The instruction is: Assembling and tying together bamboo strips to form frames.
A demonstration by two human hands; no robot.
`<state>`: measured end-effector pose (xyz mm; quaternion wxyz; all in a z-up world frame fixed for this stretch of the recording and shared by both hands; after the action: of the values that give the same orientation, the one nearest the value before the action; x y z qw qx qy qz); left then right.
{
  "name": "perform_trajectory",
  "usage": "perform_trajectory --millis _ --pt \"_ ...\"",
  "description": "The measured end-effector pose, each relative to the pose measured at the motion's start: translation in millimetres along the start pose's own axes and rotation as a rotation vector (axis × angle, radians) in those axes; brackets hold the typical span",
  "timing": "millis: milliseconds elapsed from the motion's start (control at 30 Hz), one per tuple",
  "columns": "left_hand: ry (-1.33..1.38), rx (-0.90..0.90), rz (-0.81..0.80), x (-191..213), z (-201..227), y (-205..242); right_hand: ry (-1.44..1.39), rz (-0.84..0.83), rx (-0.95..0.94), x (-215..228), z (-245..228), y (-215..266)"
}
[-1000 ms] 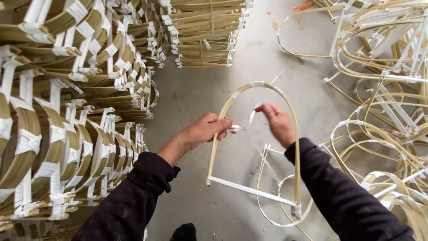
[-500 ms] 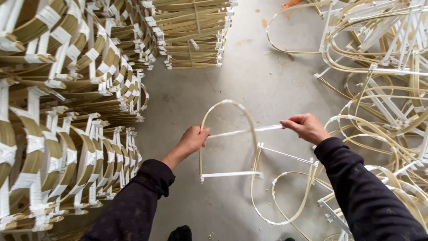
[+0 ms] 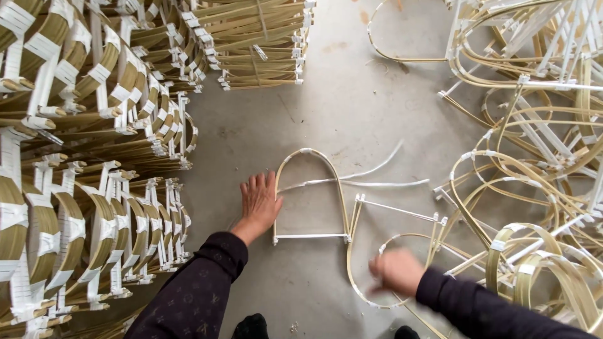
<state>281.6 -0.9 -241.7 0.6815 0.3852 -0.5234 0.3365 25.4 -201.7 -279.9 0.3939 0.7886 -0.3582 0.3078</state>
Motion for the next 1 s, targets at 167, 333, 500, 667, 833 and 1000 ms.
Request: perform_trajectory --millis 167,333,500,667,833,1000 --pt "0.149 0.005 -0.028 -53 -11 17 0.074 -0.093 0.116 -76 -11 34" --pt "0.353 0.170 -0.168 -114 -36 11 0.014 -0.191 0.107 20 -71 43" --pt "0.354 0.130 -0.130 -135 -43 0 0.197 -0.344 -0.108 98 -95 72" --pt "0.392 0.078 -0.152 -114 -30 5 0.216 -0.300 -0.061 138 -147 51" --pt "0.467 0.005 -0.062 -98 -29 14 0.133 0.158 0.191 136 -140 -30" --pt "0.972 0.441 -0.190 -139 -69 24 0.014 0.216 0.234 91 -87 -76"
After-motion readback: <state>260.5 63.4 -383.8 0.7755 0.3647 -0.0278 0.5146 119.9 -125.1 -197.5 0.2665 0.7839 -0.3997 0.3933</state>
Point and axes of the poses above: each hand's wrist, its own y-axis away from the middle knuckle, its own x-axis out of the back of the hand, z = x × y, the point moved 10 cm from there along -y, towards the middle knuckle, and after that the axes turned 6 degrees about -y, right-handed, at the moved point
